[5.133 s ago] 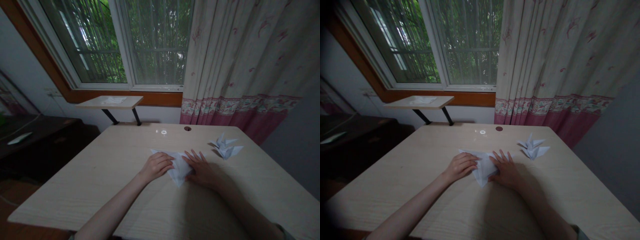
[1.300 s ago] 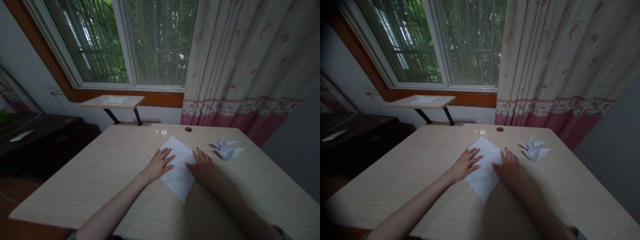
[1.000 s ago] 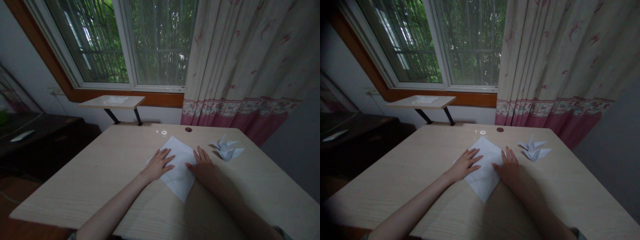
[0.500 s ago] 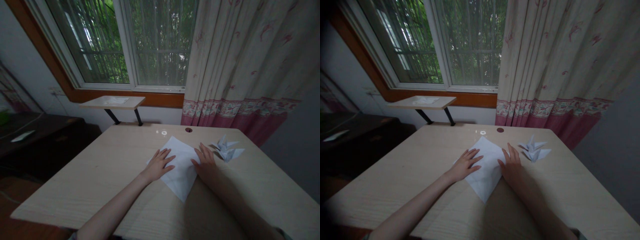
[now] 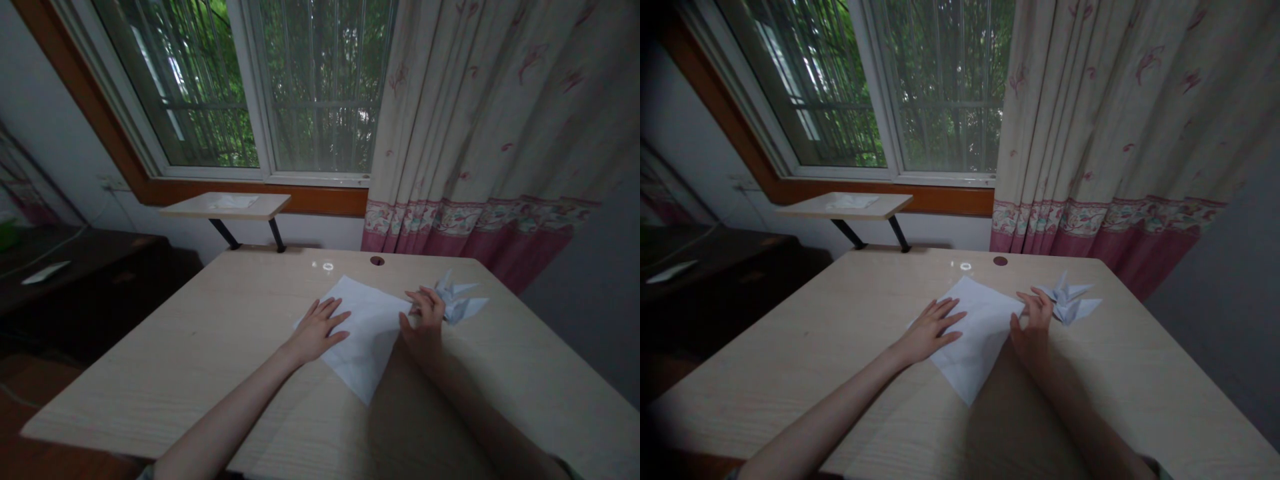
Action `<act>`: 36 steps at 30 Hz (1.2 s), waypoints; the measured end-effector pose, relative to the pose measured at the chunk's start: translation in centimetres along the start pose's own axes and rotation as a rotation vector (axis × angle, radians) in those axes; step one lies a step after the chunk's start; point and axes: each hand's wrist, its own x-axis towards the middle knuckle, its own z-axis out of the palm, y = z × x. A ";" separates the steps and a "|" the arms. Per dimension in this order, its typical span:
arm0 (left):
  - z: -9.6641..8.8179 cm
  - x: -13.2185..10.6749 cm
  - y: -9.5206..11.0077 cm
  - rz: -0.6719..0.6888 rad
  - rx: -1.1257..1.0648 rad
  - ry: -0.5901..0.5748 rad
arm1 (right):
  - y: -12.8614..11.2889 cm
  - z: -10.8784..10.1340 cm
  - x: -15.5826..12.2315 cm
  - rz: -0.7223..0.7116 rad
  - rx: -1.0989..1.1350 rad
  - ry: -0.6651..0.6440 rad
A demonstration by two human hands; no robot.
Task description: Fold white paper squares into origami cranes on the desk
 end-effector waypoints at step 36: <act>-0.3 -0.3 0.3 0.069 -0.046 -0.013 | -2.1 -1.3 -0.9 -0.318 0.130 -0.540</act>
